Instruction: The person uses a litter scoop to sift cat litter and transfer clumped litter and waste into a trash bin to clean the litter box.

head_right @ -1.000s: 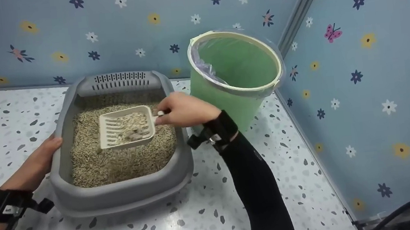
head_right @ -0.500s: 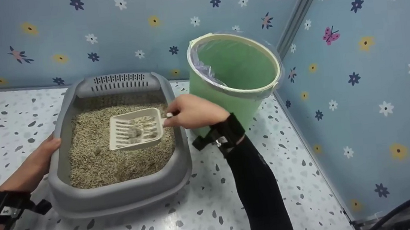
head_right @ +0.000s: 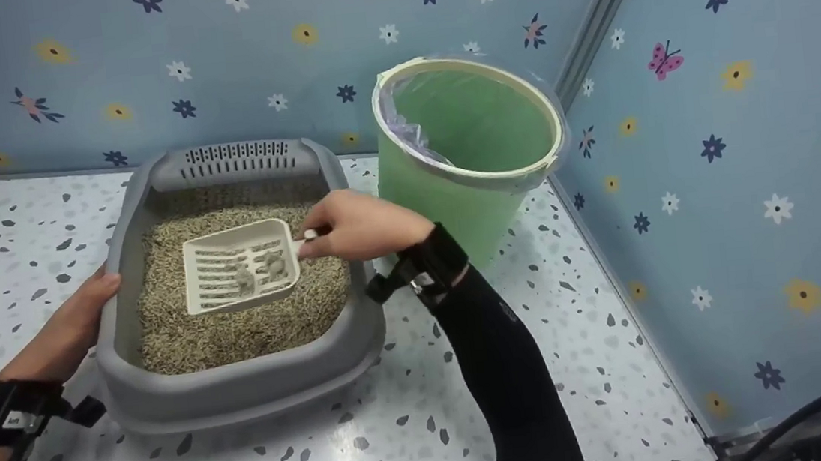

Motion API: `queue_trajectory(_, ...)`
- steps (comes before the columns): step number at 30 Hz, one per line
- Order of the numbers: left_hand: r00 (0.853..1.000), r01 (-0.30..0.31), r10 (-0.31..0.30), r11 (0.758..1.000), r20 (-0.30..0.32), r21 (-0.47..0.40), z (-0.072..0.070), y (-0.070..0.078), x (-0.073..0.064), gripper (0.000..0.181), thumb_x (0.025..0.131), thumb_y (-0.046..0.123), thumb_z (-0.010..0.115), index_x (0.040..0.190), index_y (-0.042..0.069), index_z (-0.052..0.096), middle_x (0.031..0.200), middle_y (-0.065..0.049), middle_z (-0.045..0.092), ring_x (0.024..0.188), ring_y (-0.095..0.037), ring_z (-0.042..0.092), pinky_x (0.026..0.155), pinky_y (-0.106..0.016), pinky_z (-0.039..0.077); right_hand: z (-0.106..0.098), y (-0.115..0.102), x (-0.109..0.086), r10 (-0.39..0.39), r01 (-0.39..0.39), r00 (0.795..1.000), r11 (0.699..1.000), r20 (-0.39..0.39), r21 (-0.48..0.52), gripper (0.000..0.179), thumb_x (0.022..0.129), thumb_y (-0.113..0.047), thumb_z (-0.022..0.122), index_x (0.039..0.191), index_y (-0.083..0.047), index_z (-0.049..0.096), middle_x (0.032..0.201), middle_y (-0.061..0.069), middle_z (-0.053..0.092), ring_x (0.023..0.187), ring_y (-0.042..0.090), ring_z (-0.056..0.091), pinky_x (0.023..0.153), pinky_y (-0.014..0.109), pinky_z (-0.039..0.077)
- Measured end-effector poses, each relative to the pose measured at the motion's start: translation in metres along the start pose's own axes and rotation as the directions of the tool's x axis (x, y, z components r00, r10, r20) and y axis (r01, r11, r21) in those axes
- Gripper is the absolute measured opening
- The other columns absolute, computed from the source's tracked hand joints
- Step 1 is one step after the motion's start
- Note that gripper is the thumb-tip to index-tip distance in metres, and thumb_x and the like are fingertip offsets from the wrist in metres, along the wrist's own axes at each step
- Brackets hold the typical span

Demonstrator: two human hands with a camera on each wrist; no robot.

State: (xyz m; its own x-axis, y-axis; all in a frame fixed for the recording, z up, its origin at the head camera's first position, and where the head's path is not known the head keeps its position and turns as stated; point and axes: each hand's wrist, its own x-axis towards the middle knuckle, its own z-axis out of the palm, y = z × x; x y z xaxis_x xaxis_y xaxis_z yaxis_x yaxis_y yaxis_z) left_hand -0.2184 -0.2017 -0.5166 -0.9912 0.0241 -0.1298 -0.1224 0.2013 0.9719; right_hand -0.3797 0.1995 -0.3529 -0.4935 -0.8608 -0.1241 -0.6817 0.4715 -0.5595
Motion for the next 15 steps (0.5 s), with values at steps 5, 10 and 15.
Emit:
queue_trajectory(5, 1.0, -0.022, 0.022, 1.0, -0.001, 0.006, -0.002, 0.003, 0.0, 0.092, 0.113, 0.064, 0.041, 0.177, 0.029, -0.015, 0.183, -0.025, -0.003, 0.159, -0.059, 0.028, 0.124, -0.076, 0.031, -0.009, 0.011, -0.005, 0.036, -0.036, 0.999, 0.999, -0.033, 0.002, 0.018, 0.108, -0.029, 0.074, 0.113, -0.017, 0.087, 0.076, -0.002, 0.068, 0.062, 0.011, 0.054, 0.062, 0.029, 0.047)
queue_trajectory(10, 1.0, -0.004, 0.004, 1.0, -0.015, 0.015, -0.003, 0.002, 0.001, 0.093, 0.113, 0.066, 0.041, 0.176, 0.029, -0.016, 0.184, -0.02, -0.011, 0.162, -0.06, 0.02, 0.127, -0.079, 0.021, -0.005, 0.008, -0.005, 0.024, -0.024, 1.0, 1.0, -0.018, -0.007, 0.02, 0.108, -0.031, 0.075, 0.117, -0.018, 0.087, 0.079, -0.003, 0.071, 0.064, 0.012, 0.056, 0.064, 0.029, 0.049)
queue_trajectory(15, 1.0, -0.007, 0.007, 1.0, -0.013, 0.005, -0.002, 0.0, 0.001, 0.09, 0.113, 0.065, 0.04, 0.177, 0.031, -0.014, 0.184, -0.023, -0.006, 0.157, -0.058, 0.033, 0.123, -0.074, 0.033, -0.005, 0.008, 0.001, 0.008, -0.008, 1.0, 1.0, -0.01, -0.026, 0.022, 0.109, -0.031, 0.074, 0.12, -0.017, 0.086, 0.082, -0.002, 0.072, 0.068, 0.013, 0.058, 0.068, 0.028, 0.049)
